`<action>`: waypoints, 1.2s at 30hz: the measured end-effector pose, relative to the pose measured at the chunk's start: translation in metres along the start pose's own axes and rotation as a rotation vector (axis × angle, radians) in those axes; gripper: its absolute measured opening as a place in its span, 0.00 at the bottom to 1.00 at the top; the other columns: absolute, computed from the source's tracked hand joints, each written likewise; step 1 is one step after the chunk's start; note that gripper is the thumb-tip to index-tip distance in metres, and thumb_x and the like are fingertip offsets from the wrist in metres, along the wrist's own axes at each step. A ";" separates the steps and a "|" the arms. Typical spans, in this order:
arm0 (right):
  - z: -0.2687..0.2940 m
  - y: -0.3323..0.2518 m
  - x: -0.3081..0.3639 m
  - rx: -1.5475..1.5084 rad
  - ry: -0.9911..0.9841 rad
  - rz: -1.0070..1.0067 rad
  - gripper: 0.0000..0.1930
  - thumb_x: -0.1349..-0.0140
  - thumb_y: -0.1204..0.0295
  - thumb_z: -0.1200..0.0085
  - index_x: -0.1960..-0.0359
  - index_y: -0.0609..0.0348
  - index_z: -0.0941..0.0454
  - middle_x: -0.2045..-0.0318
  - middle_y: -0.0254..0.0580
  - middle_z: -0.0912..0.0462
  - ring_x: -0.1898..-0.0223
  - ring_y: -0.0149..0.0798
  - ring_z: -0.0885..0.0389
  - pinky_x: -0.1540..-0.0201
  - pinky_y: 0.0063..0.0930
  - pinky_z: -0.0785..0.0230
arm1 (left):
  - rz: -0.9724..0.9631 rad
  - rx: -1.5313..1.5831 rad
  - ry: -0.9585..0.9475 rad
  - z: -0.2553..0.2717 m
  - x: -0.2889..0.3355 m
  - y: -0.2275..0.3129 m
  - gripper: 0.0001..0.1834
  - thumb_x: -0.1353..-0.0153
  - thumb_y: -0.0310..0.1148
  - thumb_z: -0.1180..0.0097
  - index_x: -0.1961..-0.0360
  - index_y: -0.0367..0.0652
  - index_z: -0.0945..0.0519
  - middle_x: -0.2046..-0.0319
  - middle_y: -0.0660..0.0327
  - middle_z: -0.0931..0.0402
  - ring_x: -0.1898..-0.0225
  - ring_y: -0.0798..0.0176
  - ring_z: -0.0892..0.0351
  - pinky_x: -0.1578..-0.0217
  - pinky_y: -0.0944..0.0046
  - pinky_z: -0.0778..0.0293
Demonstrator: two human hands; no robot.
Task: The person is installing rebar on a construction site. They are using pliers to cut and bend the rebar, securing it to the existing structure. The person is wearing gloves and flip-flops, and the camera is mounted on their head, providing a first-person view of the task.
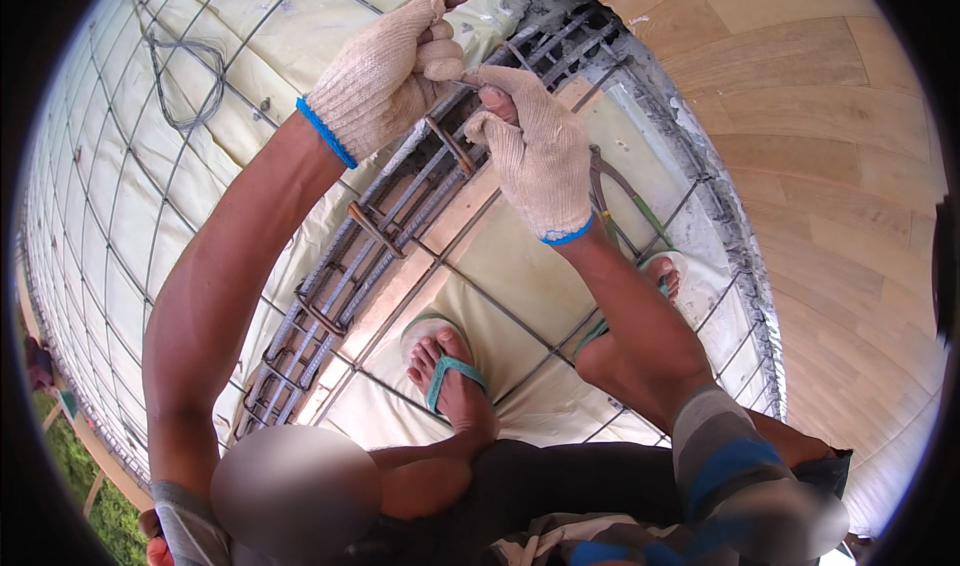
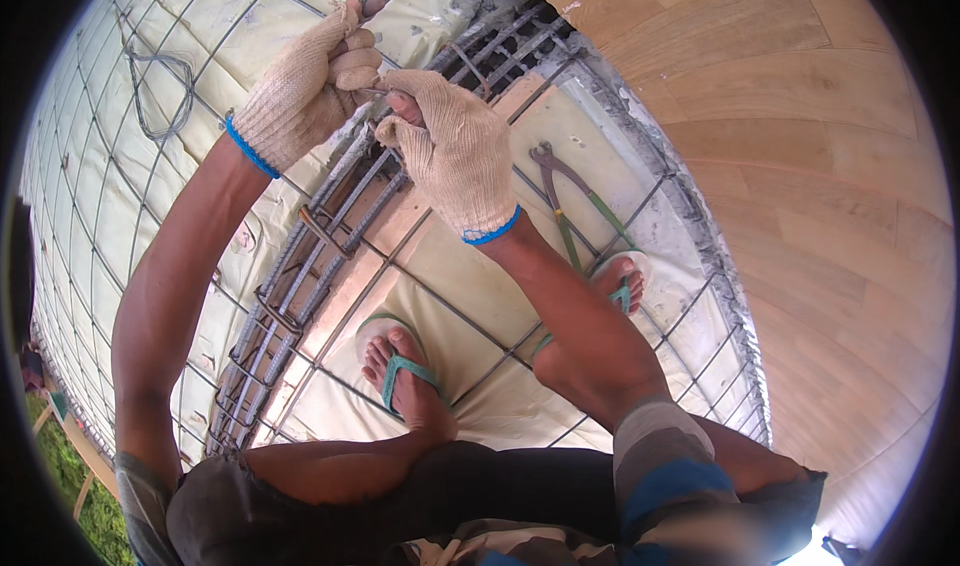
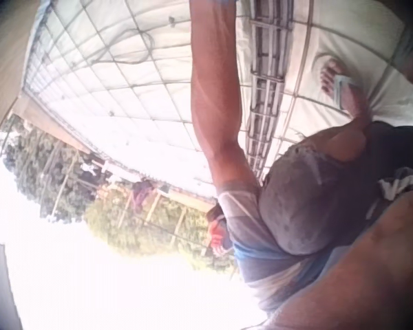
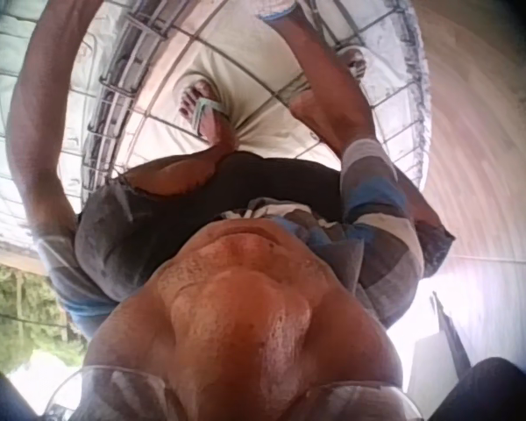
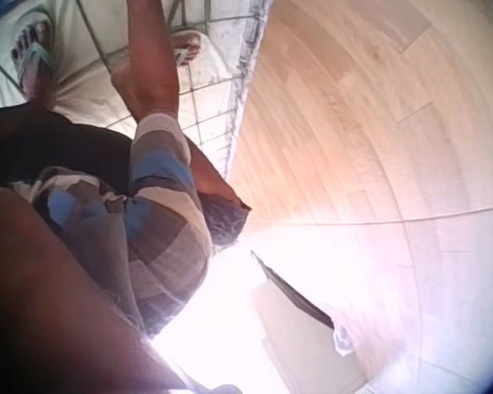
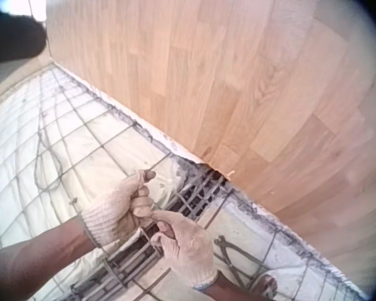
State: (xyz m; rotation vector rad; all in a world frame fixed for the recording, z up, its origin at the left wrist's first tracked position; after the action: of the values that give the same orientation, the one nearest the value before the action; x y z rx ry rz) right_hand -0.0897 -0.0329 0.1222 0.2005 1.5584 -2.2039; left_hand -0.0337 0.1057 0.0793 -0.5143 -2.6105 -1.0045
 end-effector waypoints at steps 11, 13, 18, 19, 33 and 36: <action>-0.059 0.012 0.026 -0.645 -0.844 -0.684 0.10 0.24 0.74 0.53 0.55 0.64 0.19 0.75 0.23 0.29 0.73 0.21 0.32 0.67 0.20 0.37 | 0.208 -0.166 -0.373 -0.003 0.017 -0.007 0.20 0.15 0.46 0.51 0.37 0.40 0.27 0.72 0.75 0.42 0.78 0.80 0.49 0.82 0.75 0.52; -0.057 0.009 0.029 -0.645 -0.863 -0.701 0.11 0.24 0.75 0.54 0.52 0.63 0.19 0.75 0.23 0.31 0.74 0.20 0.36 0.68 0.18 0.40 | 0.301 -0.105 -0.447 0.001 0.019 -0.015 0.20 0.16 0.46 0.51 0.39 0.40 0.26 0.72 0.75 0.41 0.79 0.80 0.49 0.82 0.75 0.51; -0.063 0.021 0.026 -0.232 -0.720 -0.358 0.17 0.29 0.77 0.46 0.40 0.61 0.18 0.67 0.34 0.14 0.66 0.29 0.15 0.62 0.28 0.22 | 0.193 -0.520 -0.276 0.033 0.017 -0.007 0.23 0.15 0.47 0.52 0.35 0.38 0.24 0.74 0.75 0.43 0.78 0.78 0.50 0.78 0.71 0.47; -0.063 0.009 0.021 -0.063 -0.686 -0.150 0.18 0.30 0.77 0.44 0.39 0.60 0.18 0.65 0.38 0.11 0.63 0.32 0.10 0.60 0.30 0.19 | 0.135 -0.657 -0.223 0.039 0.018 -0.001 0.24 0.15 0.47 0.53 0.35 0.38 0.23 0.74 0.75 0.44 0.78 0.77 0.50 0.77 0.70 0.46; -0.087 0.039 0.053 -0.884 -0.416 -0.800 0.21 0.15 0.54 0.55 0.54 0.61 0.21 0.80 0.30 0.29 0.78 0.26 0.35 0.70 0.23 0.42 | 0.088 -0.629 -0.441 0.017 0.015 0.022 0.31 0.16 0.55 0.54 0.31 0.39 0.25 0.75 0.75 0.46 0.81 0.78 0.51 0.81 0.71 0.50; -0.100 0.033 0.074 -1.377 -0.456 -0.985 0.21 0.16 0.52 0.54 0.55 0.59 0.22 0.84 0.26 0.36 0.79 0.28 0.37 0.71 0.26 0.45 | 0.125 -0.584 -0.514 0.008 0.020 0.015 0.31 0.18 0.56 0.50 0.32 0.39 0.24 0.76 0.76 0.45 0.82 0.78 0.51 0.81 0.71 0.51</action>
State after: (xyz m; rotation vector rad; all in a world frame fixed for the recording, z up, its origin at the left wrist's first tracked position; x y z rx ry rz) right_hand -0.1550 0.0314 0.0317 -1.5754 2.6852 -0.8984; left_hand -0.0459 0.1258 0.0904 -1.1923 -2.6068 -1.7952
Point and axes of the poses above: each hand's wrist, its own x-axis away from the middle knuckle, its own z-axis out of the back of the hand, y = z × x, the point moved 9 cm from there along -x, towards the middle knuckle
